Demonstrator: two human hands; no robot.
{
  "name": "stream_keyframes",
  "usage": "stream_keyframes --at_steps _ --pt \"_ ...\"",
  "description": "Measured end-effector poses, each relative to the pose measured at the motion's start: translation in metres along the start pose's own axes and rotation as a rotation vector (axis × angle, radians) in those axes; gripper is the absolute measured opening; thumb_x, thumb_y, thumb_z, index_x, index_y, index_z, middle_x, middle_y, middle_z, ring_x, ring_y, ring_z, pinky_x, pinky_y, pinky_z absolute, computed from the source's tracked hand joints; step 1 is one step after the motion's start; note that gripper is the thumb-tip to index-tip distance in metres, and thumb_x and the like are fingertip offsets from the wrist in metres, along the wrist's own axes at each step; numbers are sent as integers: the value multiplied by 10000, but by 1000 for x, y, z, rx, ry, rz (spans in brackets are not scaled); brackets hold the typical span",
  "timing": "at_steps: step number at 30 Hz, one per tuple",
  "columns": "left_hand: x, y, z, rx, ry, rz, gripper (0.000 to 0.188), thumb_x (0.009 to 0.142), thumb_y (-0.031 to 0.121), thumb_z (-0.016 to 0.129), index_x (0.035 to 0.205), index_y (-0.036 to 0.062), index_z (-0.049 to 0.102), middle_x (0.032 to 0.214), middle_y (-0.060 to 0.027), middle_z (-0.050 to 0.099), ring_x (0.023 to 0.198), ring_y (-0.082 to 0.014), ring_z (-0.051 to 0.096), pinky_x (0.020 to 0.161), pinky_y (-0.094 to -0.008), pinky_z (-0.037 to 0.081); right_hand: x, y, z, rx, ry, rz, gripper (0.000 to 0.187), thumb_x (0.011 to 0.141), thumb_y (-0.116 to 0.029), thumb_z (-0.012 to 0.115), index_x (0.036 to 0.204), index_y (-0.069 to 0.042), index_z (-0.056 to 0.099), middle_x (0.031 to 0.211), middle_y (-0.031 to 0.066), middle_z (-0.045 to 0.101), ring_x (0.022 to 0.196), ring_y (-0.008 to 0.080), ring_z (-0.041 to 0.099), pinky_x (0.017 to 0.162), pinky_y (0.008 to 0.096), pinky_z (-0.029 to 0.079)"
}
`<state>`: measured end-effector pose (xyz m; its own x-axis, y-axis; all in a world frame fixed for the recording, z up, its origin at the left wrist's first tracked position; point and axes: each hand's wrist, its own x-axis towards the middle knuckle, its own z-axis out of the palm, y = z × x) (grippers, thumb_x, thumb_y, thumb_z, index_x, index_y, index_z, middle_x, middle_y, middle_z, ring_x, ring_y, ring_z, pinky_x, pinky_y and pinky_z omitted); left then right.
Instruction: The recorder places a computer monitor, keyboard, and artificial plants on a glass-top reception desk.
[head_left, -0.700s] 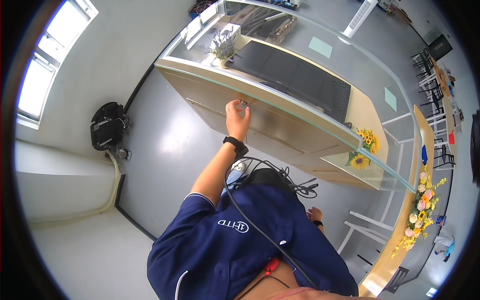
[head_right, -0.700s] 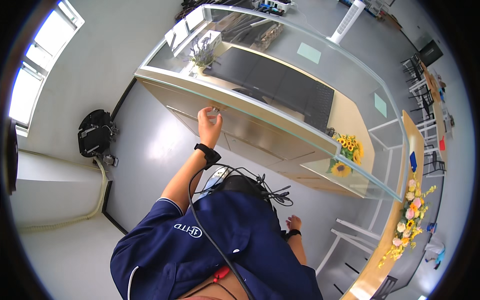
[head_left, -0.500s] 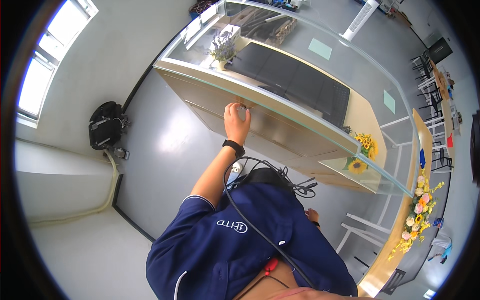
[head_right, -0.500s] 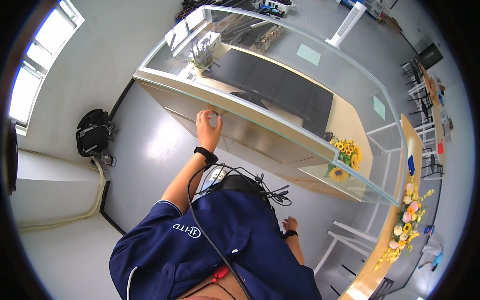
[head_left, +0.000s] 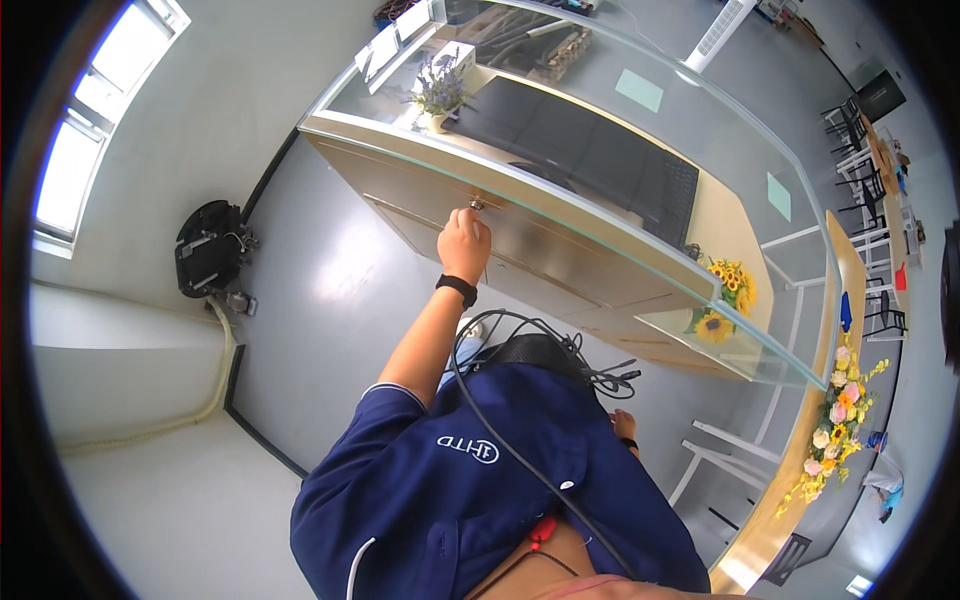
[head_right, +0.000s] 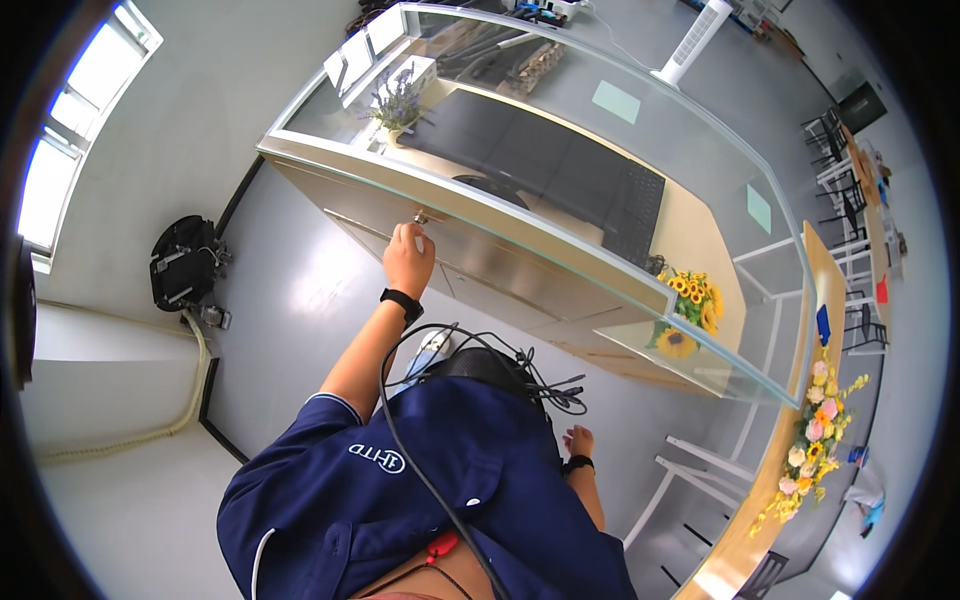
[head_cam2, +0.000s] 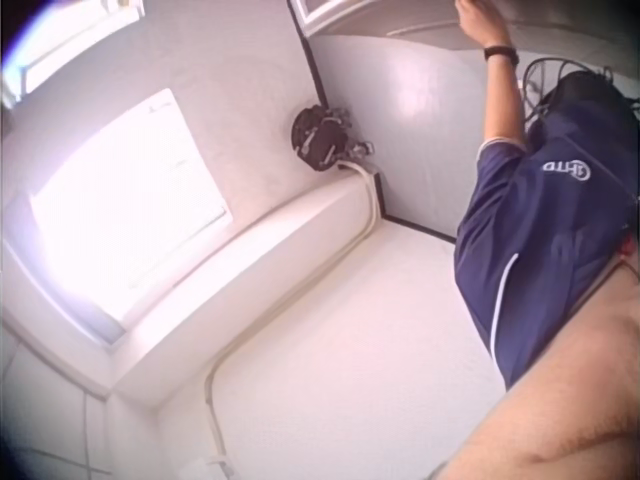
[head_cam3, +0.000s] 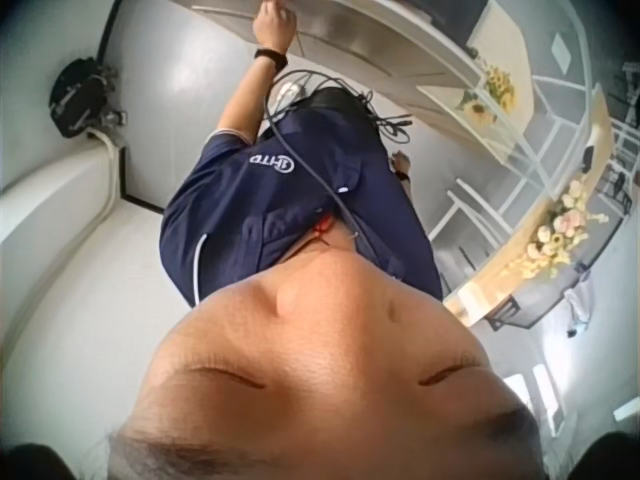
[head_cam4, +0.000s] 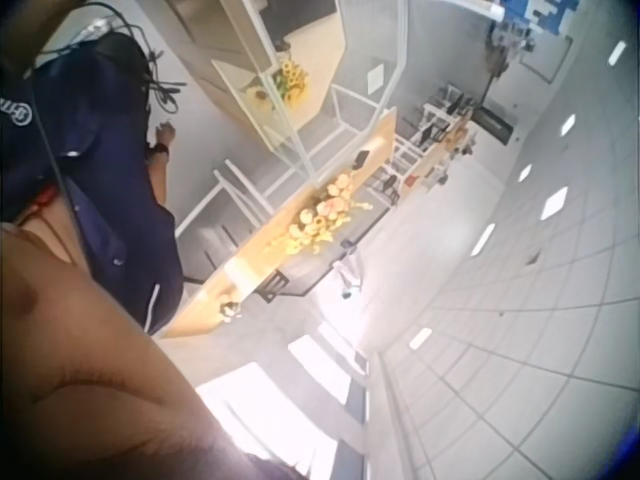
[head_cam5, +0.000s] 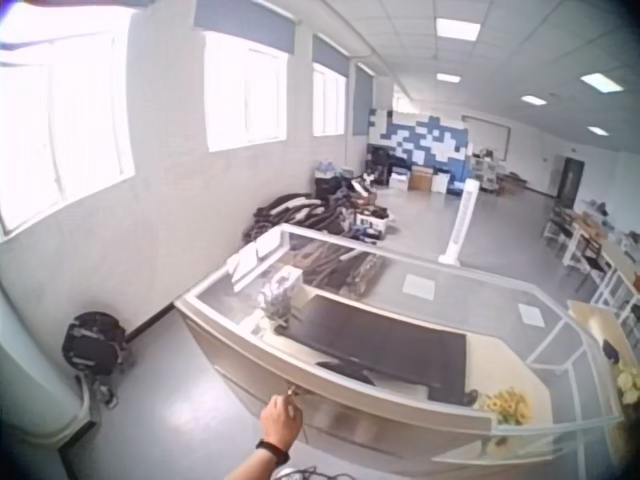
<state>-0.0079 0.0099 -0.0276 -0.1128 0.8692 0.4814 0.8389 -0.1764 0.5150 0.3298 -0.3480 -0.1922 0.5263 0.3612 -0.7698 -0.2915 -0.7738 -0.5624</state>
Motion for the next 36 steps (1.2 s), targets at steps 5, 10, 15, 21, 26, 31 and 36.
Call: stream_keyframes --at_steps 5,10,15,21,26,31,36 --pt "-8 15 -5 -181 104 -124 252 681 151 590 868 36 466 860 -100 504 621 -234 541 572 -344 433 -8 10 -9 41 67 52 239 807 -216 479 955 -28 491 805 105 583 540 173 565 402 239 414" --pt "13 22 -18 -167 135 -95 285 695 182 606 885 29 458 831 -86 504 610 -204 536 563 -340 424 -5 1 -13 97 95 45 206 810 -193 481 923 -20 496 797 105 585 540 163 562 402 237 411" --pt "20 17 -18 -115 168 61 218 691 132 593 849 29 484 863 -106 521 720 -261 535 628 -357 428 10 -31 -25 93 182 -475 192 830 -166 466 942 -17 508 787 94 586 621 148 563 544 229 441" --pt "14 13 -30 -130 194 112 168 704 55 559 867 25 528 893 -119 535 794 -275 524 702 -343 429 -78 -191 -9 171 284 -914 203 853 -113 440 983 21 519 861 109 589 721 146 557 672 250 447" --pt "18 5 -40 -180 26 238 200 693 28 537 891 24 563 901 -109 554 834 -283 520 729 -351 424 -154 -288 35 -59 215 -1214 200 857 -102 434 983 20 529 877 107 591 723 144 559 677 242 448" --pt "29 -4 -58 -244 -89 291 243 645 3 510 874 28 587 890 -97 566 802 -271 526 717 -355 434 -215 -320 135 -132 -505 -1344 203 839 -81 454 1002 1 543 880 95 587 718 148 566 664 253 454" --pt "39 -8 -67 -264 -247 304 279 662 6 508 931 40 574 938 -99 550 864 -276 512 772 -363 410 -196 -312 232 -366 -619 -1341 231 801 -88 494 1008 3 539 1006 112 548 884 201 545 732 284 452"
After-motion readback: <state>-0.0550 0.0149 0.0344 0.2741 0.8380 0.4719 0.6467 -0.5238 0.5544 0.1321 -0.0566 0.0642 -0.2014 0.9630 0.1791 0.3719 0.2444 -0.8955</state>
